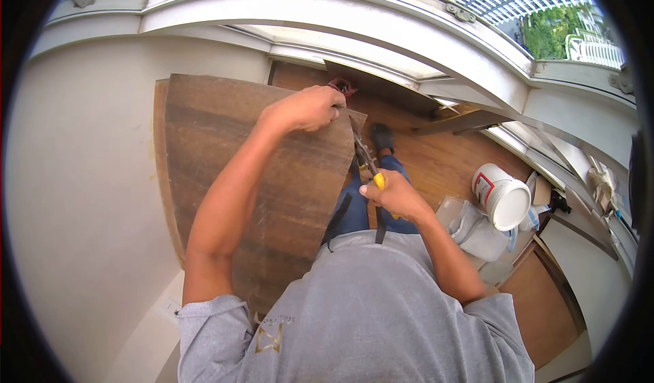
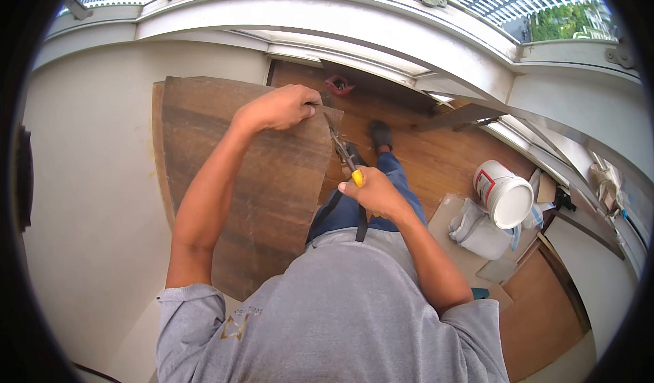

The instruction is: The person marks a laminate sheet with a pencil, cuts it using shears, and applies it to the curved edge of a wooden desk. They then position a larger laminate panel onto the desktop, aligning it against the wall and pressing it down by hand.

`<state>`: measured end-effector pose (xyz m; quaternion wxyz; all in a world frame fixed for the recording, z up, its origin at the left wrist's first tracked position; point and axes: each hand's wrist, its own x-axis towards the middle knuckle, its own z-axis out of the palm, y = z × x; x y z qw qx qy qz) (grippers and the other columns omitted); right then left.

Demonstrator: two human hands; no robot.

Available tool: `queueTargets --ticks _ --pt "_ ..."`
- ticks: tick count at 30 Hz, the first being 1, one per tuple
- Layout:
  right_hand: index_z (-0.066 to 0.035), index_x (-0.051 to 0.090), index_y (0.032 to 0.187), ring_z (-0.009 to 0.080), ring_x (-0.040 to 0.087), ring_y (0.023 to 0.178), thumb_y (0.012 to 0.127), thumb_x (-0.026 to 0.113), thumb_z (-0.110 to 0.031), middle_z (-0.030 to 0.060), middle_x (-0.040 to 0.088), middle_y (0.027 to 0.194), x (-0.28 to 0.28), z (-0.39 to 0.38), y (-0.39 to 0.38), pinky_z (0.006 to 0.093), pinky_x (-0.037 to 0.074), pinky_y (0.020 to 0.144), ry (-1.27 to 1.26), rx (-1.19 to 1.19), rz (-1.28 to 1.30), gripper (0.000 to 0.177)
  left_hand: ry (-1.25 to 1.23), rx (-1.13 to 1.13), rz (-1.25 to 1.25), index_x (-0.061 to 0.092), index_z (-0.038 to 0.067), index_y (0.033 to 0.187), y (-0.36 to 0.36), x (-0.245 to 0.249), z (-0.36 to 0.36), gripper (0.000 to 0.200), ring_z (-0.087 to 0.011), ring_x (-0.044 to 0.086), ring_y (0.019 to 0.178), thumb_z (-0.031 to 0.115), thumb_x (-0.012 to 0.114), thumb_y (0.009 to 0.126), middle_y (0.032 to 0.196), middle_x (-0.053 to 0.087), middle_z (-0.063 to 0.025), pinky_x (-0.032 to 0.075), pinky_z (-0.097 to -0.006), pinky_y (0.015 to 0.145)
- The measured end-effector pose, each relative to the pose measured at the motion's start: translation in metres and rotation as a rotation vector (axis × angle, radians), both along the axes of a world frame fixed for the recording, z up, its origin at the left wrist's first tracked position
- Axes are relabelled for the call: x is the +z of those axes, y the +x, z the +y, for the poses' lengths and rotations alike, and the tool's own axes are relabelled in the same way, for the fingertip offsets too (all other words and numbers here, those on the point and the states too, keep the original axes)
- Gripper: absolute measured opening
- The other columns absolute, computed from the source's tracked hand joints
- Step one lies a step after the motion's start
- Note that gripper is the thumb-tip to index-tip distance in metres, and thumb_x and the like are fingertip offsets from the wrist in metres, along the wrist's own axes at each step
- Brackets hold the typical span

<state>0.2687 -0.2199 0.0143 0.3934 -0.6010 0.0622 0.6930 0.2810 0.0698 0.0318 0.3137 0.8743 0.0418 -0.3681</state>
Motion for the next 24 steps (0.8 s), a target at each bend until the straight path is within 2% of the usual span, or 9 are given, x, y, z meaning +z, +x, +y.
queueTargets --ticks 3,6,7,9,13,16,19,21,24 --pt "0.004 0.065 0.131 0.0196 0.061 0.112 0.090 0.073 -0.016 0.0093 0.068 0.116 -0.009 -0.014 0.011 0.0338 0.051 0.097 0.225 0.100 -0.197 0.046 -0.031 0.040 -0.007 0.069 -0.002 0.110 0.000 0.006 0.002 0.025 -0.0429 0.067 0.095 0.015 0.062 0.094 0.097 0.071 -0.0228 0.052 -0.0463 0.086" --pt "-0.002 0.072 0.114 0.0267 0.041 0.135 0.077 0.075 -0.023 0.0125 0.044 0.138 -0.015 -0.025 0.022 0.0365 0.031 0.116 0.414 0.144 -0.251 0.043 -0.122 0.088 0.077 0.070 -0.003 0.110 0.002 0.010 -0.001 0.025 -0.0405 0.068 0.095 0.016 0.063 0.093 0.099 0.072 -0.0226 0.052 -0.0452 0.086" --pt "-0.002 0.072 0.114 0.0267 0.041 0.135 0.077 0.075 -0.023 0.0125 0.044 0.138 -0.016 -0.027 0.021 0.0365 0.031 0.116 0.414 0.147 -0.251 0.043 -0.110 0.079 0.076 0.070 -0.003 0.109 0.002 0.011 -0.004 0.025 -0.0397 0.068 0.095 0.015 0.063 0.093 0.099 0.072 -0.0225 0.052 -0.0450 0.086" --pt "-0.001 0.065 0.107 0.0241 0.056 0.115 0.081 0.073 -0.018 0.0085 0.058 0.119 -0.018 -0.029 0.020 0.0363 0.042 0.108 0.582 0.141 -0.321 0.031 -0.096 0.075 0.073 0.071 -0.003 0.108 0.003 0.013 -0.008 0.025 -0.0389 0.069 0.094 0.015 0.063 0.092 0.099 0.072 -0.0225 0.052 -0.0448 0.085" --pt "-0.002 0.064 0.103 0.0239 0.055 0.114 0.081 0.072 -0.023 0.0074 0.056 0.112 -0.015 -0.035 0.023 0.0374 0.040 0.109 0.599 -0.002 0.012 0.031 -0.082 0.035 0.078 0.071 -0.003 0.110 -0.001 0.006 -0.015 0.027 -0.0379 0.069 0.094 0.015 0.064 0.091 0.100 0.073 -0.0224 0.053 -0.0446 0.085" --pt "-0.007 0.068 0.098 0.0276 0.050 0.128 0.074 0.077 -0.034 0.0091 0.058 0.118 -0.039 -0.041 0.015 0.0389 0.031 0.113 0.539 -0.023 0.156 0.037 -0.092 0.009 0.085 0.072 -0.002 0.109 0.003 -0.004 -0.015 0.026 -0.0365 0.070 0.092 0.015 0.064 0.091 0.098 0.073 -0.0219 0.053 -0.0440 0.084" --pt "-0.008 0.065 0.112 0.0290 0.052 0.127 0.075 0.077 -0.034 0.0114 0.058 0.122 -0.051 -0.046 -0.006 0.0423 0.035 0.113 0.691 -0.089 0.169 0.046 -0.120 0.031 0.118 0.073 -0.002 0.108 -0.002 -0.003 -0.015 0.025 -0.0327 0.070 0.090 0.014 0.065 0.090 0.096 0.074 -0.0198 0.053 -0.0423 0.082" --pt "-0.007 0.055 0.120 0.0218 0.059 0.118 0.081 0.072 -0.024 0.0090 0.058 0.114 -0.014 -0.035 -0.014 0.0390 0.044 0.109 0.600 -0.457 0.397 0.045 -0.151 0.072 0.114 0.073 -0.001 0.107 0.002 -0.001 -0.012 0.024 -0.0301 0.070 0.088 0.014 0.065 0.090 0.094 0.074 -0.0185 0.053 -0.0412 0.081" --pt "-0.008 0.048 0.130 0.0222 0.059 0.123 0.084 0.068 -0.021 0.0104 0.060 0.119 0.004 -0.031 -0.009 0.0390 0.044 0.110 0.543 -0.369 0.275 0.052 -0.161 0.108 0.153 0.074 0.000 0.109 -0.003 0.001 -0.011 0.026 -0.0319 0.071 0.086 0.011 0.065 0.088 0.095 0.074 -0.0199 0.054 -0.0429 0.078"
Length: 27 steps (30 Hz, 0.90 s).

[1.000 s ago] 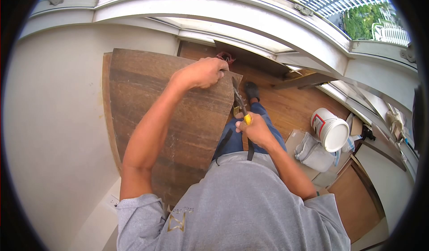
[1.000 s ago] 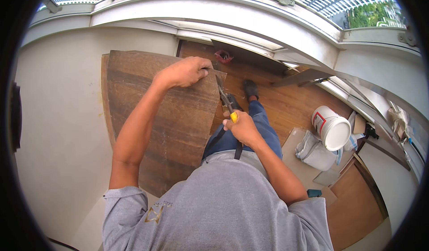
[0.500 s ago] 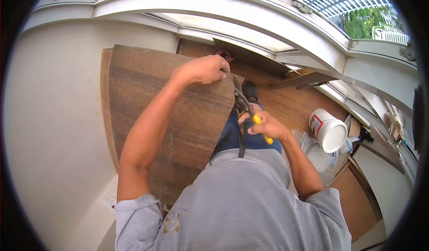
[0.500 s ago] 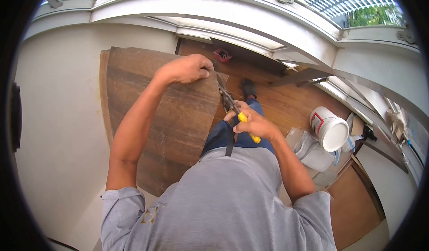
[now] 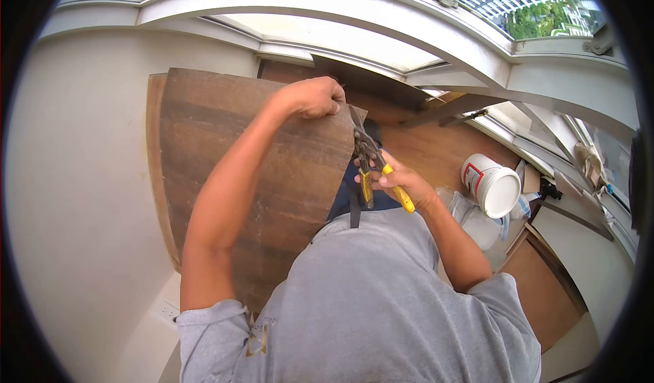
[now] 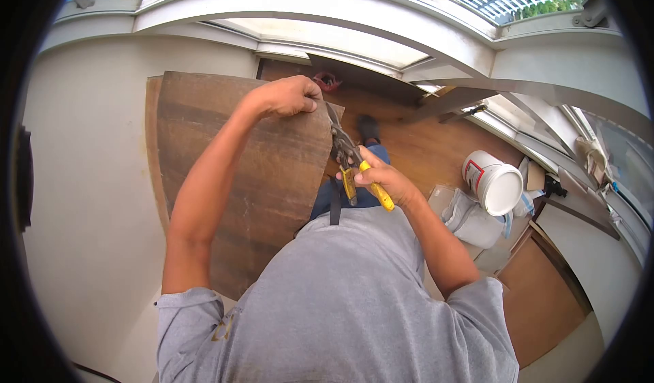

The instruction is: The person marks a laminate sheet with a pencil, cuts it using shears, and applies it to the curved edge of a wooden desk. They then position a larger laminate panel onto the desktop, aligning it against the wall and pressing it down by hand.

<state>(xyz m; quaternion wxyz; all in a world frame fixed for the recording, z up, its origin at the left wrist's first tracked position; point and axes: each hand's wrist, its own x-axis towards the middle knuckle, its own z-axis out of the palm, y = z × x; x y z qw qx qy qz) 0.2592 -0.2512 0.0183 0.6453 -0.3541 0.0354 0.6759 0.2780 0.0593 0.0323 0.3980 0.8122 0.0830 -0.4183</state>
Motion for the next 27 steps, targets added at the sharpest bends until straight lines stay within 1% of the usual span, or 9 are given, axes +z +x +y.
queueTargets --ticks 4,6,10,12,18,20,21,23,27 --pt "-0.007 0.047 0.136 0.0214 0.060 0.118 0.086 0.066 -0.015 0.0108 0.060 0.125 -0.003 0.002 0.011 0.0386 0.046 0.107 -0.088 0.156 -0.209 0.055 0.021 -0.026 -0.035 0.074 0.000 0.107 0.003 0.009 0.000 0.025 -0.0292 0.069 0.085 0.012 0.065 0.088 0.091 0.073 -0.0183 0.054 -0.0409 0.078" --pt "-0.007 0.040 0.147 0.0216 0.061 0.115 0.085 0.064 -0.012 0.0135 0.062 0.129 -0.015 0.003 0.010 0.0400 0.047 0.103 -0.191 0.185 -0.409 0.067 0.056 -0.053 -0.017 0.074 -0.001 0.106 0.000 0.009 -0.003 0.024 -0.0268 0.069 0.085 0.014 0.066 0.089 0.090 0.073 -0.0170 0.053 -0.0397 0.080" --pt "-0.008 0.038 0.149 0.0200 0.062 0.111 0.087 0.062 -0.008 0.0130 0.063 0.127 -0.004 0.012 0.001 0.0374 0.049 0.099 -0.241 0.116 -0.361 0.067 0.068 -0.021 -0.042 0.074 -0.001 0.107 -0.001 0.005 -0.003 0.025 -0.0322 0.071 0.089 0.014 0.066 0.089 0.094 0.074 -0.0205 0.053 -0.0419 0.082" --pt "-0.007 0.040 0.147 0.0181 0.062 0.105 0.088 0.062 -0.006 0.0107 0.063 0.122 -0.002 0.016 0.000 0.0349 0.050 0.096 -0.352 0.180 -0.513 0.063 0.054 -0.013 -0.039 0.074 -0.001 0.108 0.001 0.003 -0.002 0.026 -0.0337 0.071 0.092 0.014 0.066 0.089 0.096 0.074 -0.0216 0.054 -0.0426 0.083" --pt "-0.005 0.045 0.144 0.0158 0.058 0.100 0.090 0.062 -0.007 0.0059 0.060 0.112 -0.030 0.008 -0.003 0.0325 0.050 0.090 -0.191 0.233 -0.642 0.057 0.078 -0.026 -0.035 0.074 0.000 0.115 0.000 0.007 0.005 0.029 -0.0319 0.072 0.099 0.018 0.067 0.093 0.104 0.076 -0.0199 0.054 -0.0417 0.088" --pt "-0.005 0.045 0.144 0.0157 0.058 0.101 0.090 0.062 -0.007 0.0056 0.060 0.112 -0.032 0.006 -0.003 0.0322 0.050 0.089 -0.170 0.240 -0.655 0.057 -0.008 0.129 -0.082 0.074 0.002 0.118 -0.003 0.008 0.013 0.029 -0.0299 0.071 0.100 0.020 0.066 0.097 0.107 0.076 -0.0170 0.053 -0.0408 0.090" --pt "-0.005 0.044 0.144 0.0156 0.058 0.101 0.090 0.061 -0.006 0.0052 0.060 0.111 -0.033 0.007 -0.001 0.0320 0.050 0.088 -0.150 0.247 -0.682 0.056 -0.004 0.126 -0.077 0.074 0.002 0.118 -0.002 0.012 0.018 0.029 -0.0299 0.071 0.100 0.020 0.066 0.097 0.107 0.076 -0.0170 0.053 -0.0408 0.090" --pt "-0.004 0.044 0.144 0.0157 0.058 0.100 0.091 0.061 -0.006 0.0052 0.060 0.111 -0.037 0.007 -0.001 0.0318 0.050 0.088 -0.137 0.244 -0.667 0.056 0.167 -0.044 0.004 0.073 0.003 0.118 -0.001 0.019 0.025 0.026 -0.0263 0.069 0.096 0.020 0.063 0.101 0.104 0.076 -0.0135 0.052 -0.0395 0.089" --pt "-0.004 0.043 0.143 0.0159 0.059 0.098 0.090 0.061 -0.007 0.0051 0.060 0.110 -0.035 0.007 0.002 0.0318 0.050 0.087 -0.124 0.257 -0.654 0.056 0.099 0.014 0.064 0.073 0.003 0.114 -0.006 0.011 0.028 0.024 -0.0238 0.066 0.090 0.021 0.062 0.102 0.096 0.074 -0.0110 0.052 -0.0382 0.086"
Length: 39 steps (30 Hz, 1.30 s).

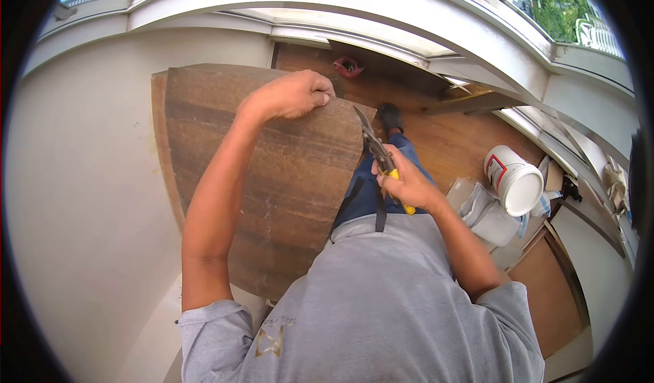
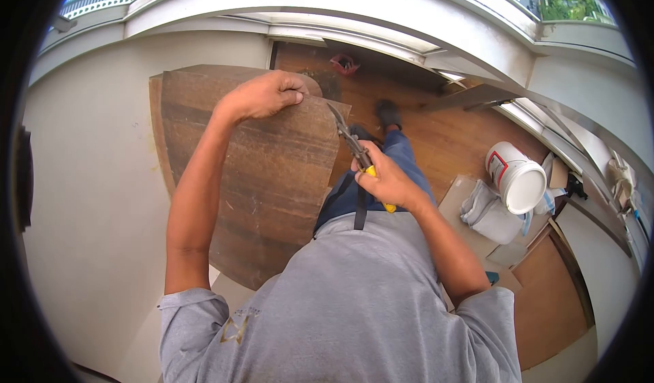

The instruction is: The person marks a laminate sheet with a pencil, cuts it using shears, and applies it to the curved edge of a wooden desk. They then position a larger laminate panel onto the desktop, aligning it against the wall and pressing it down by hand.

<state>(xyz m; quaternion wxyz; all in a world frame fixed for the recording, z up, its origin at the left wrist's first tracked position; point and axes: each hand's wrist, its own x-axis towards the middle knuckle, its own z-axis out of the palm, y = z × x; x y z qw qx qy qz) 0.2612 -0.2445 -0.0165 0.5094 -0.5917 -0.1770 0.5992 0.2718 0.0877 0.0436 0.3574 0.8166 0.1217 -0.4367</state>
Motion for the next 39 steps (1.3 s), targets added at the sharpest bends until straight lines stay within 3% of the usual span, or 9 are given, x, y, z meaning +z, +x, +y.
queueTargets --ticks 8,11,16,18,21,30,34,36,39 --pt "-0.004 0.045 0.139 0.0156 0.061 0.089 0.087 0.058 -0.007 0.0057 0.062 0.106 0.017 0.001 0.007 0.0313 0.052 0.080 -0.014 0.017 -0.003 0.053 -0.127 0.141 0.058 0.073 0.001 0.101 0.003 -0.006 0.005 0.018 -0.0084 0.056 0.082 0.015 0.062 0.101 0.085 0.066 0.0032 0.047 -0.0276 0.078" --pt "-0.003 0.046 0.138 0.0207 0.063 0.090 0.088 0.058 -0.009 0.0086 0.064 0.104 0.023 0.003 0.007 0.0343 0.052 0.082 -0.031 0.013 -0.012 0.053 -0.177 0.169 0.078 0.074 0.000 0.117 0.003 -0.016 0.010 0.029 -0.0182 0.066 0.094 0.019 0.065 0.096 0.103 0.076 -0.0076 0.052 -0.0327 0.087" --pt "-0.002 0.046 0.137 0.0269 0.064 0.091 0.089 0.059 -0.012 0.0116 0.066 0.102 0.024 0.002 0.007 0.0384 0.051 0.084 -0.053 0.014 -0.016 0.051 -0.132 0.174 0.126 0.076 0.003 0.114 0.007 -0.009 0.008 0.026 -0.0161 0.065 0.095 0.019 0.065 0.097 0.102 0.076 -0.0051 0.051 -0.0327 0.089" --pt "-0.006 0.048 0.125 0.0174 0.061 0.078 0.087 0.053 -0.007 0.0058 0.061 0.100 0.017 0.001 0.003 0.0353 0.054 0.072 -0.016 0.007 -0.037 0.038 -0.079 0.144 0.118 0.076 0.003 0.113 0.009 -0.006 0.005 0.024 -0.0154 0.064 0.094 0.019 0.065 0.097 0.102 0.075 -0.0045 0.050 -0.0327 0.089" --pt "-0.007 0.048 0.120 0.0174 0.060 0.078 0.088 0.054 -0.009 0.0050 0.059 0.097 0.010 0.000 0.003 0.0352 0.054 0.072 -0.005 0.035 -0.070 0.032 -0.070 0.132 0.091 0.076 0.004 0.111 0.006 -0.009 0.005 0.023 -0.0151 0.063 0.093 0.018 0.064 0.098 0.100 0.075 -0.0036 0.049 -0.0320 0.089" --pt "-0.007 0.048 0.121 0.0152 0.056 0.079 0.091 0.057 -0.011 0.0036 0.057 0.092 0.004 0.000 -0.006 0.0321 0.048 0.071 0.004 -0.029 -0.186 0.032 -0.051 0.155 0.075 0.075 0.005 0.104 0.004 -0.013 0.005 0.017 -0.0088 0.059 0.089 0.017 0.064 0.100 0.094 0.072 0.0031 0.047 -0.0273 0.086" --pt "-0.007 0.048 0.127 0.0153 0.057 0.078 0.091 0.058 -0.010 0.0035 0.058 0.093 -0.010 0.000 -0.005 0.0325 0.050 0.070 0.047 0.003 -0.186 0.037 -0.170 0.270 0.002 0.074 0.004 0.114 0.003 -0.006 0.013 0.022 -0.0133 0.063 0.102 0.015 0.061 0.101 0.104 0.075 -0.0024 0.046 -0.0285 0.100" --pt "-0.004 0.050 0.132 0.0315 0.063 0.087 0.091 0.061 -0.014 0.0143 0.064 0.095 -0.010 0.001 -0.004 0.0421 0.050 0.080 -0.024 -0.024 -0.172 0.044 -0.221 0.335 -0.084 0.073 0.004 0.118 -0.002 -0.011 0.027 0.024 -0.0150 0.064 0.106 0.013 0.059 0.101 0.107 0.075 -0.0044 0.045 -0.0292 0.104" --pt "-0.004 0.050 0.131 0.0297 0.062 0.087 0.091 0.061 -0.014 0.0135 0.063 0.095 -0.014 0.002 -0.007 0.0413 0.049 0.080 -0.037 -0.035 -0.161 0.042 -0.298 0.417 -0.150 0.070 0.003 0.127 -0.005 -0.011 0.035 0.030 -0.0166 0.063 0.113 0.011 0.056 0.101 0.113 0.075 -0.0069 0.042 -0.0312 0.111"
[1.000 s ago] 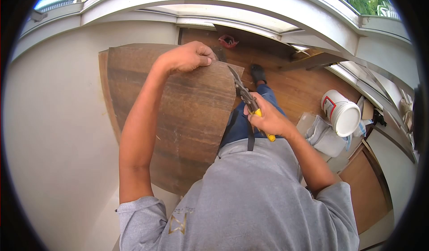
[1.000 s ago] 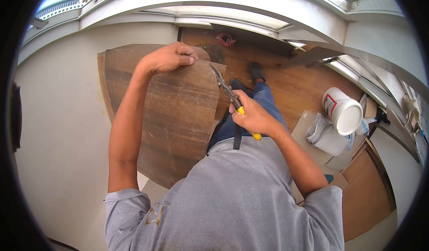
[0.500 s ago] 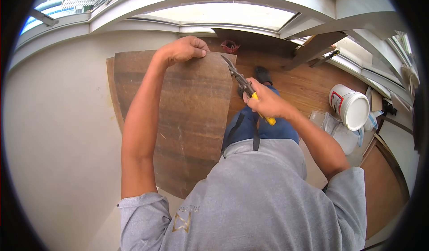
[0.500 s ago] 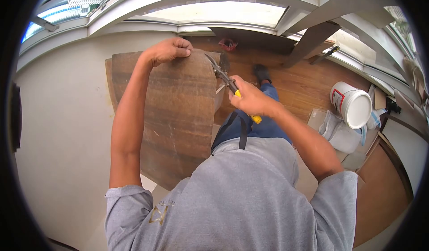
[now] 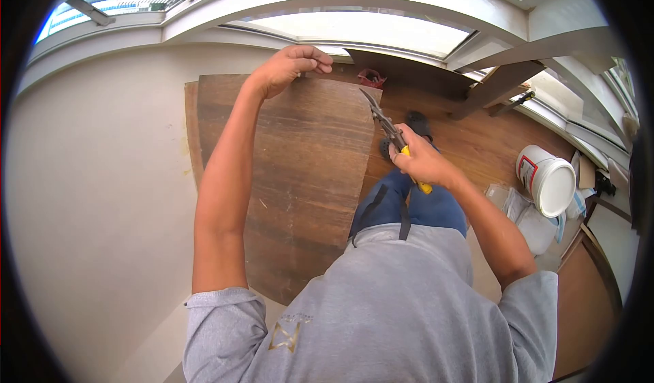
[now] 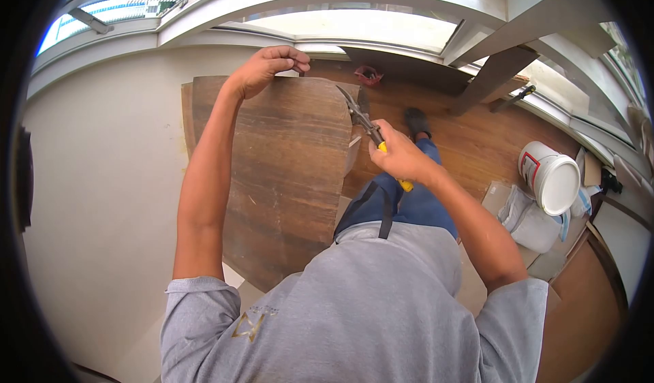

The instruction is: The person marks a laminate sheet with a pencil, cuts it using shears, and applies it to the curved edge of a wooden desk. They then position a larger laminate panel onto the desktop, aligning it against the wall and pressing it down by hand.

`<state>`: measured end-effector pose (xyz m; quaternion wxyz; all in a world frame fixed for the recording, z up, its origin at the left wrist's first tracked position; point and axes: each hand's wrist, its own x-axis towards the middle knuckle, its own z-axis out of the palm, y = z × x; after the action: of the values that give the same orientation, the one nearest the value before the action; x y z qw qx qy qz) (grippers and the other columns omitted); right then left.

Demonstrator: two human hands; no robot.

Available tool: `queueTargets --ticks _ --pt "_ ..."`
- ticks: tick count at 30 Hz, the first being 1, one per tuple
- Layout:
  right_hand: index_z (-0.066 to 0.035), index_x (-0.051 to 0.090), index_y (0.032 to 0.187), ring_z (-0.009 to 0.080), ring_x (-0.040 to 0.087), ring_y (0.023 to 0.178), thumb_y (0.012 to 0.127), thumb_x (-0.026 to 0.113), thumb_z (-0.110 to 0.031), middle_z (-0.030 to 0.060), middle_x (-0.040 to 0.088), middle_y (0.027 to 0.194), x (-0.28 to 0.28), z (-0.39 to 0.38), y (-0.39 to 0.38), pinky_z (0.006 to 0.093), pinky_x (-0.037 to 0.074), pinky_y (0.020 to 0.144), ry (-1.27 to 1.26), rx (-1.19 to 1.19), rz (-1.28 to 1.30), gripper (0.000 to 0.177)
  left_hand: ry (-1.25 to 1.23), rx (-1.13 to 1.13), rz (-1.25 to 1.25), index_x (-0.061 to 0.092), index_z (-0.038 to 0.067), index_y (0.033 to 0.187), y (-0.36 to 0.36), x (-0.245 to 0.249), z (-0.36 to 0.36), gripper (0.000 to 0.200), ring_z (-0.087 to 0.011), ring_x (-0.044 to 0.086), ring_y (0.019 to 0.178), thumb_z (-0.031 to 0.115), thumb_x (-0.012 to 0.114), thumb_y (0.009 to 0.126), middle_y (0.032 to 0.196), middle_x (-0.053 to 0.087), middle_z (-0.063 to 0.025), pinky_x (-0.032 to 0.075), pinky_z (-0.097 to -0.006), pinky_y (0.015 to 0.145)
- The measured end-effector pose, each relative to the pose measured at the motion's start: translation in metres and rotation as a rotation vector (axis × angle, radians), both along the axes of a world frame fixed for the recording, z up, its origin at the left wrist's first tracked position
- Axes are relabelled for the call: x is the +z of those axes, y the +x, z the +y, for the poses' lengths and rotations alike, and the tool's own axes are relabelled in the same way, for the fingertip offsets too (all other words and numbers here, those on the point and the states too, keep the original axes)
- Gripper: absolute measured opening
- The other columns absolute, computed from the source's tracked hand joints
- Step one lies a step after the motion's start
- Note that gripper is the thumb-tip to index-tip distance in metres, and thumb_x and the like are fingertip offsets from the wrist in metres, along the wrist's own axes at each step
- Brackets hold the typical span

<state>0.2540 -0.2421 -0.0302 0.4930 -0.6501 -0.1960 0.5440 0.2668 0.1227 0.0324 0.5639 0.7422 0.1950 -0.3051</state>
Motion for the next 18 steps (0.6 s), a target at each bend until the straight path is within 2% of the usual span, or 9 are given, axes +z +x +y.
queueTargets --ticks 4,6,7,9,12,18 --pt "-0.003 0.051 0.129 0.0262 0.061 0.087 0.092 0.061 -0.014 0.0112 0.061 0.094 0.003 0.000 0.001 0.0403 0.049 0.080 0.045 -0.017 0.027 0.041 0.143 0.084 -0.116 0.069 0.001 0.129 -0.008 0.008 0.004 0.032 -0.0172 0.063 0.118 0.010 0.055 0.102 0.119 0.074 -0.0085 0.041 -0.0342 0.114" --pt "-0.002 0.052 0.128 0.0194 0.060 0.082 0.092 0.062 -0.014 0.0068 0.060 0.092 0.003 0.000 0.002 0.0369 0.050 0.076 0.033 -0.027 0.042 0.040 0.175 0.142 -0.149 0.069 0.000 0.129 -0.012 0.019 0.005 0.032 -0.0175 0.063 0.119 0.011 0.054 0.102 0.120 0.074 -0.0089 0.040 -0.0348 0.114" --pt "-0.002 0.052 0.128 0.0194 0.060 0.082 0.092 0.062 -0.014 0.0068 0.060 0.092 0.004 0.002 0.002 0.0369 0.050 0.076 0.048 -0.011 0.037 0.040 0.228 0.233 -0.209 0.069 0.000 0.128 -0.016 0.026 0.007 0.031 -0.0179 0.064 0.119 0.011 0.054 0.102 0.120 0.074 -0.0093 0.041 -0.0352 0.114" --pt "-0.002 0.053 0.128 0.0141 0.058 0.079 0.092 0.063 -0.013 0.0034 0.059 0.092 0.008 0.002 0.001 0.0325 0.050 0.072 0.034 -0.069 0.157 0.039 0.297 0.334 -0.270 0.069 0.000 0.128 -0.026 0.039 0.020 0.031 -0.0184 0.064 0.119 0.011 0.055 0.103 0.120 0.074 -0.0097 0.042 -0.0355 0.113" --pt "-0.003 0.053 0.128 0.0115 0.058 0.078 0.092 0.064 -0.012 0.0019 0.059 0.093 0.012 0.003 0.001 0.0297 0.050 0.070 -0.009 -0.080 0.153 0.040 0.277 0.553 -0.386 0.068 0.000 0.129 -0.045 0.047 0.048 0.031 -0.0191 0.066 0.117 0.011 0.056 0.103 0.120 0.074 -0.0111 0.044 -0.0342 0.112" --pt "-0.002 0.053 0.129 0.0123 0.058 0.077 0.088 0.063 -0.009 0.0026 0.060 0.091 0.005 0.006 0.002 0.0305 0.050 0.070 -0.028 -0.010 0.033 0.043 0.320 0.714 -0.454 0.068 -0.002 0.128 -0.074 0.065 0.056 0.030 -0.0196 0.066 0.116 0.011 0.057 0.103 0.118 0.074 -0.0121 0.045 -0.0338 0.109"
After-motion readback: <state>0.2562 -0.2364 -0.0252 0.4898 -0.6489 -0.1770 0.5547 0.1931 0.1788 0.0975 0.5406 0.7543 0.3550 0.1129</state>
